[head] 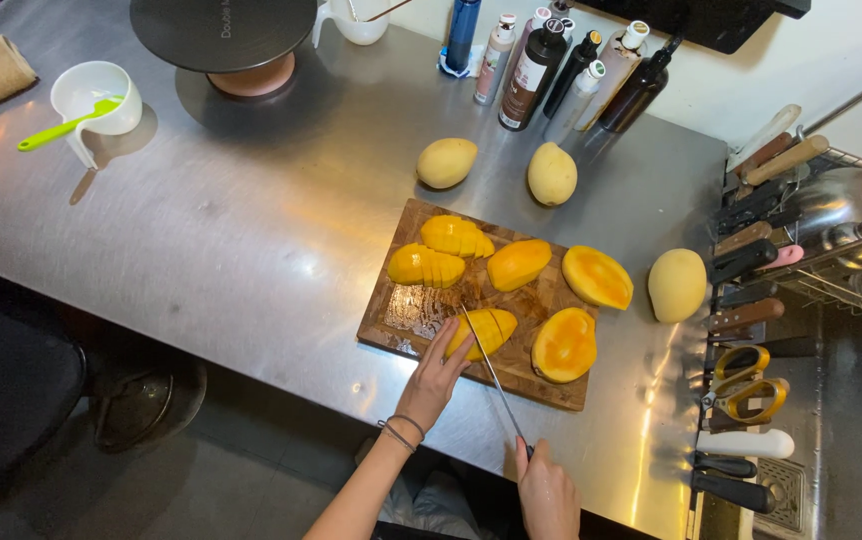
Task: Slicing and peeling mangoes on a wooden cutting board.
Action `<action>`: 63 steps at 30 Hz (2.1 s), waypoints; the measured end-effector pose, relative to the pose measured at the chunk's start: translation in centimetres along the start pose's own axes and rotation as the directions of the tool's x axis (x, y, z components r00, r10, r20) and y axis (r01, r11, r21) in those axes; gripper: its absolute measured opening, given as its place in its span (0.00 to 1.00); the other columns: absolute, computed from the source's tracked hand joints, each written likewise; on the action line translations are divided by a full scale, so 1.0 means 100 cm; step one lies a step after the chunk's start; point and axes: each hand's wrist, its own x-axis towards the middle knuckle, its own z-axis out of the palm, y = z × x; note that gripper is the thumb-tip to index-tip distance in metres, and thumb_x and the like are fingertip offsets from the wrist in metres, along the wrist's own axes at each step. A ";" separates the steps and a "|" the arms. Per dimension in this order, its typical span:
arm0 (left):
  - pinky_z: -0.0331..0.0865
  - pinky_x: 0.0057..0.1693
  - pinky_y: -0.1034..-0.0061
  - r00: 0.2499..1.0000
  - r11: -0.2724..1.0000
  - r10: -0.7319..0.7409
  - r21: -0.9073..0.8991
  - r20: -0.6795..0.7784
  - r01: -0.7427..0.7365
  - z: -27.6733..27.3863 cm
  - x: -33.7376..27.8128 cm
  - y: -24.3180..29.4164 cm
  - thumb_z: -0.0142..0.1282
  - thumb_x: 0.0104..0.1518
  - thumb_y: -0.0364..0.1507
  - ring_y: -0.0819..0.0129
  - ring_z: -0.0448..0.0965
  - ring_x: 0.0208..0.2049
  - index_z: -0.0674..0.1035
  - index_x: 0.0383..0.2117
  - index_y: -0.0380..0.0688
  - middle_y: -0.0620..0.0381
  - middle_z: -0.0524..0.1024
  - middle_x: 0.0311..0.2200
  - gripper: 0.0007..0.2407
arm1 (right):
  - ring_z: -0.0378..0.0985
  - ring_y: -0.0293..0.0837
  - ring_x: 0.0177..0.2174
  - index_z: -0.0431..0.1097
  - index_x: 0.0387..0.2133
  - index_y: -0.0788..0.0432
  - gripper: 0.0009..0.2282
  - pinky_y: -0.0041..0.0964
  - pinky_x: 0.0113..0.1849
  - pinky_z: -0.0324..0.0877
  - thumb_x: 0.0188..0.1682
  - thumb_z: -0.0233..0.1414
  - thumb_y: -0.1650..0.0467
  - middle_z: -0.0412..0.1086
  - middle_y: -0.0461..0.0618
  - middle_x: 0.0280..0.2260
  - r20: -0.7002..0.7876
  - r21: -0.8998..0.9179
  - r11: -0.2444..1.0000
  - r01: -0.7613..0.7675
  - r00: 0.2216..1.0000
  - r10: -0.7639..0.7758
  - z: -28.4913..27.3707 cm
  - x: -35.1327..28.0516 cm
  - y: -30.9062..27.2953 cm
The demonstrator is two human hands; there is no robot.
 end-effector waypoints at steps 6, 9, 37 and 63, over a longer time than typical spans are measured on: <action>0.65 0.68 0.63 0.999 1.000 0.007 0.011 -0.042 -0.006 0.003 -0.003 0.000 0.59 0.59 0.25 0.50 0.63 0.68 0.73 0.60 0.42 0.43 0.63 0.66 0.20 | 0.79 0.66 0.23 0.67 0.29 0.60 0.21 0.59 0.25 0.73 0.54 0.43 0.54 0.73 0.66 0.18 0.041 0.057 0.997 0.053 0.998 -0.055 0.017 0.024 -0.007; 0.66 0.67 0.64 0.999 1.000 0.013 0.024 -0.039 -0.012 0.000 -0.003 0.001 0.59 0.60 0.25 0.49 0.63 0.68 0.73 0.60 0.40 0.42 0.64 0.66 0.20 | 0.79 0.68 0.24 0.66 0.30 0.61 0.21 0.60 0.27 0.73 0.55 0.42 0.55 0.74 0.67 0.19 0.026 0.130 0.987 0.096 0.995 -0.100 0.010 0.026 -0.005; 0.68 0.65 0.64 0.999 1.000 0.001 -0.013 -0.033 -0.001 -0.005 -0.012 -0.004 0.59 0.59 0.23 0.49 0.66 0.65 0.74 0.58 0.38 0.40 0.65 0.64 0.19 | 0.80 0.66 0.25 0.67 0.30 0.60 0.21 0.61 0.28 0.74 0.55 0.41 0.53 0.74 0.65 0.20 0.086 0.083 0.996 0.043 0.995 -0.051 0.010 0.011 -0.017; 0.70 0.61 0.68 0.998 0.999 -0.024 -0.031 -0.058 0.022 -0.007 -0.017 -0.010 0.52 0.54 0.12 0.51 0.71 0.63 0.77 0.55 0.37 0.42 0.70 0.61 0.20 | 0.80 0.67 0.28 0.64 0.34 0.56 0.19 0.63 0.31 0.72 0.55 0.41 0.53 0.75 0.65 0.22 0.125 0.078 0.997 -0.002 0.992 -0.007 -0.018 -0.010 -0.023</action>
